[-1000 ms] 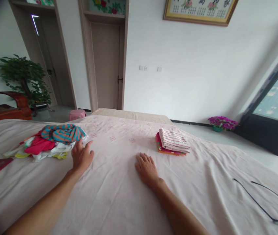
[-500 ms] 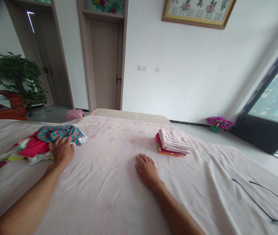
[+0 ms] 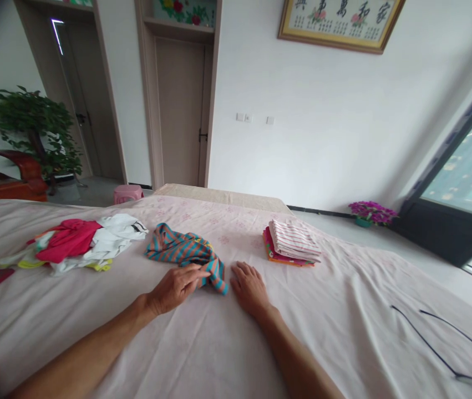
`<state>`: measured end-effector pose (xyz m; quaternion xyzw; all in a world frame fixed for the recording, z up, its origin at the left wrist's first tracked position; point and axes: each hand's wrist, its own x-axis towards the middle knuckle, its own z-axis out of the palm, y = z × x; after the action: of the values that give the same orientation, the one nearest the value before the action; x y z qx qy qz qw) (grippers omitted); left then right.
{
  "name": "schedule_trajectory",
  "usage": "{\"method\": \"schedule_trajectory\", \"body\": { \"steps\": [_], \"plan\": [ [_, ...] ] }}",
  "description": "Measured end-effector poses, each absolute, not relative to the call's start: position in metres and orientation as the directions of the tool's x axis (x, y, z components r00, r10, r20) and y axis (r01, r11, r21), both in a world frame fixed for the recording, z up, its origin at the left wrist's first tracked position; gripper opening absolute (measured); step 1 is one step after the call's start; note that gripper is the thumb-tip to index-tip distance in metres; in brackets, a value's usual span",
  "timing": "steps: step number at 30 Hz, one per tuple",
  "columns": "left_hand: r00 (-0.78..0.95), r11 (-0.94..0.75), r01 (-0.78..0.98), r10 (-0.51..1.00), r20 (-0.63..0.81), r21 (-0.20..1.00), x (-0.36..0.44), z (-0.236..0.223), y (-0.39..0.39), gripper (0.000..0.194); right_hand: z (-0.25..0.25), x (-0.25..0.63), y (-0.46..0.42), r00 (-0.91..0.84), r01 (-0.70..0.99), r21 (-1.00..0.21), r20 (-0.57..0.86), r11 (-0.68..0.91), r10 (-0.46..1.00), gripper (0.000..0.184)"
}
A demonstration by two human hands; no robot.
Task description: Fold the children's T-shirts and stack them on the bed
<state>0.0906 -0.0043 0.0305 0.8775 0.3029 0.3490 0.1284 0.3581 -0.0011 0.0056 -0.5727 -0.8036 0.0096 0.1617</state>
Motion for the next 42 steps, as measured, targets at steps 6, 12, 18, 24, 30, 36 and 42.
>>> {"method": "schedule_trajectory", "body": {
  "steps": [6, 12, 18, 24, 30, 36, 42],
  "plan": [
    [0.250, -0.595, 0.688, 0.731, 0.635, 0.414, 0.065, 0.002, 0.021, 0.049, 0.006, 0.359, -0.003, -0.288, 0.916, -0.214, 0.238, 0.340, 0.927, 0.044],
    [0.093, -0.329, 0.874, 0.836, 0.541, 0.358, 0.050, -0.017, 0.046, 0.050, 0.008, 0.358, -0.006, -0.301, 0.912, -0.208, 0.249, 0.355, 0.921, 0.044],
    [0.118, -0.325, 0.880, 0.856, 0.504, 0.346, 0.049, -0.011, 0.047, 0.018, 0.009, 0.357, -0.007, -0.308, 0.909, -0.209, 0.245, 0.360, 0.919, 0.043],
    [0.201, -0.437, 0.817, 0.827, 0.524, 0.376, 0.055, 0.001, 0.032, 0.006, 0.007, 0.361, -0.007, -0.320, 0.898, -0.229, 0.244, 0.375, 0.915, 0.042],
    [0.418, -0.645, 0.689, 0.726, 0.546, 0.329, 0.067, 0.006, 0.015, 0.003, 0.010, 0.361, -0.011, -0.356, 0.865, -0.267, 0.273, 0.425, 0.894, 0.041],
    [0.338, -0.651, 0.677, 0.689, 0.641, 0.343, 0.065, 0.008, 0.020, 0.015, 0.019, 0.359, -0.019, -0.482, 0.750, -0.330, 0.321, 0.574, 0.815, 0.042],
    [0.303, -0.566, 0.726, 0.773, 0.558, 0.390, 0.061, -0.007, 0.035, 0.047, 0.020, 0.359, -0.018, -0.558, 0.700, -0.308, 0.328, 0.644, 0.762, 0.042]
  ]
}}
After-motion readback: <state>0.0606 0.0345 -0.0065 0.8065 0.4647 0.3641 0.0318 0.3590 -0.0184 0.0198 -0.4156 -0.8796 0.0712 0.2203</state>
